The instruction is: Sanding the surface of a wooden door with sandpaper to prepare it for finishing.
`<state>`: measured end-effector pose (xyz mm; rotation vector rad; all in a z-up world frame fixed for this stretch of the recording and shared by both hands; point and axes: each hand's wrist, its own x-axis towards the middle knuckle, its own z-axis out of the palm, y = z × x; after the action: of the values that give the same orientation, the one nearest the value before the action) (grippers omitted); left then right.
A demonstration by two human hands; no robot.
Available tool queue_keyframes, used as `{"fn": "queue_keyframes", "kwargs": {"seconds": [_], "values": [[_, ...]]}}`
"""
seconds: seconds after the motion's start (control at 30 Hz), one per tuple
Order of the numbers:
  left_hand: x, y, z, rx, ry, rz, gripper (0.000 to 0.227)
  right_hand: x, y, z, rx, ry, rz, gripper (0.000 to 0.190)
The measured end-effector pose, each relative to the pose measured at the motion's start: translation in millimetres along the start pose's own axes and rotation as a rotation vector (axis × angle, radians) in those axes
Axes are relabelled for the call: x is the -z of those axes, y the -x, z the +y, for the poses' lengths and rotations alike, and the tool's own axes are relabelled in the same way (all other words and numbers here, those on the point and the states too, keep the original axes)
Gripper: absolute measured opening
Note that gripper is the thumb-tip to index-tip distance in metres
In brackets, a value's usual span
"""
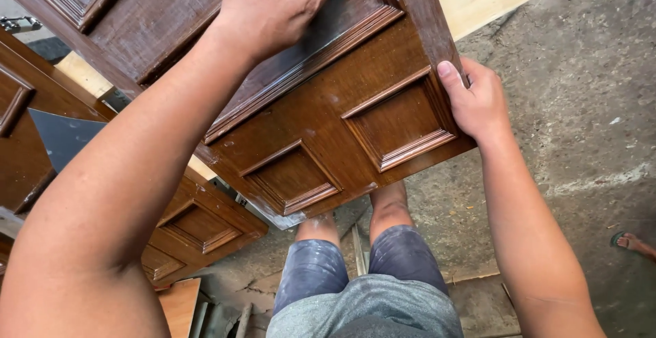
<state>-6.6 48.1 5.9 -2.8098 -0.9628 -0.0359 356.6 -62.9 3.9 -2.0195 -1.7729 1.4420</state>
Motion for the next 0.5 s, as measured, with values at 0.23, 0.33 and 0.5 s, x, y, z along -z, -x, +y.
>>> {"fn": "queue_keyframes", "kwargs": {"seconds": [0.23, 0.33, 0.5], "values": [[20.9, -0.1, 11.7, -0.056, 0.1, -0.198, 0.073, 1.7, 2.3, -8.2, 0.006, -0.001, 0.014, 0.057], [18.0, -2.1, -7.2, -0.056, -0.058, -0.091, 0.063, -1.1, 0.7, 2.0, 0.023, -0.009, 0.01, 0.055], [17.1, -9.5, 36.9, 0.022, 0.231, -0.153, 0.065, 0.4, 1.5, -3.3, -0.015, 0.011, 0.004, 0.059]]}}
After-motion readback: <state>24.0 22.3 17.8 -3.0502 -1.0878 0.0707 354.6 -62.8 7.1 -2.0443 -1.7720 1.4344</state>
